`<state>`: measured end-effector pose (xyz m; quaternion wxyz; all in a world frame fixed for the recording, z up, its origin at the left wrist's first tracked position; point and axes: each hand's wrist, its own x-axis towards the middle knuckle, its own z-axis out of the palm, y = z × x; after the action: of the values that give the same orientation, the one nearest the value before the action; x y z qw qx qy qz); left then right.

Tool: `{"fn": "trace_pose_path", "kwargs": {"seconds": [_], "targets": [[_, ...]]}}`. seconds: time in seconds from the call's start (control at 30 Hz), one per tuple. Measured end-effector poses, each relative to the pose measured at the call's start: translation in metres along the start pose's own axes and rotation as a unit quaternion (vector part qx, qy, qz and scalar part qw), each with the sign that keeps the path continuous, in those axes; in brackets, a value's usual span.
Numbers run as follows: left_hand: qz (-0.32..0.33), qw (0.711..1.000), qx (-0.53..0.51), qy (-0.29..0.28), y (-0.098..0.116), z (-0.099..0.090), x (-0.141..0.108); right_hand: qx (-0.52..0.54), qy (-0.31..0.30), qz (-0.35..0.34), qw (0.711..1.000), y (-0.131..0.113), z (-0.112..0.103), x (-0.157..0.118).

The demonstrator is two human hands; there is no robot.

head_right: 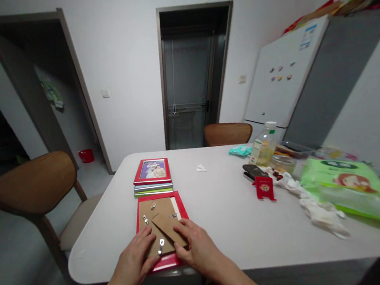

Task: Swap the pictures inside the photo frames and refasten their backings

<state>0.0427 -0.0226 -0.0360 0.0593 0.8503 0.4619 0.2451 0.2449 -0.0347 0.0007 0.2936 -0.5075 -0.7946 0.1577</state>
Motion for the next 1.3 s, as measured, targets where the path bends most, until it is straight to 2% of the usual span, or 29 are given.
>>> {"fn": "trace_pose_path", "kwargs": {"seconds": [0.23, 0.37, 0.5, 0.63, 0.8, 0.97, 1.17, 1.3], "targets": [[-0.026, 0.994, -0.045, -0.099, 0.008, -0.015, 0.004, -0.044, 0.004, 0.02, 0.999, 0.008, 0.007, 0.0], [-0.029, 0.989, -0.041, -0.141, 0.007, -0.013, 0.001, -0.077, 0.02, 0.022, 0.997, 0.017, 0.018, -0.003], [-0.025, 0.992, -0.037, -0.118, 0.002, -0.002, -0.005, -0.087, 0.037, 0.03, 0.995, 0.017, 0.019, -0.002], [-0.032, 0.994, -0.038, -0.1, -0.002, 0.004, -0.007, -0.101, 0.026, 0.032, 0.994, 0.016, 0.016, 0.001], [-0.03, 0.991, -0.053, -0.118, 0.002, -0.005, -0.005, -0.124, 0.029, 0.012, 0.992, 0.019, 0.022, 0.001], [-0.001, 0.992, -0.084, -0.095, 0.007, -0.009, -0.007, -0.156, 0.043, -0.009, 0.987, 0.015, 0.035, -0.002], [-0.002, 0.992, -0.09, -0.088, 0.011, -0.013, -0.009, -0.177, 0.023, 0.011, 0.984, 0.009, 0.034, 0.003], [0.001, 0.992, -0.09, -0.09, 0.008, -0.015, -0.007, -0.172, -0.001, -0.025, 0.985, 0.002, 0.035, 0.007]]}}
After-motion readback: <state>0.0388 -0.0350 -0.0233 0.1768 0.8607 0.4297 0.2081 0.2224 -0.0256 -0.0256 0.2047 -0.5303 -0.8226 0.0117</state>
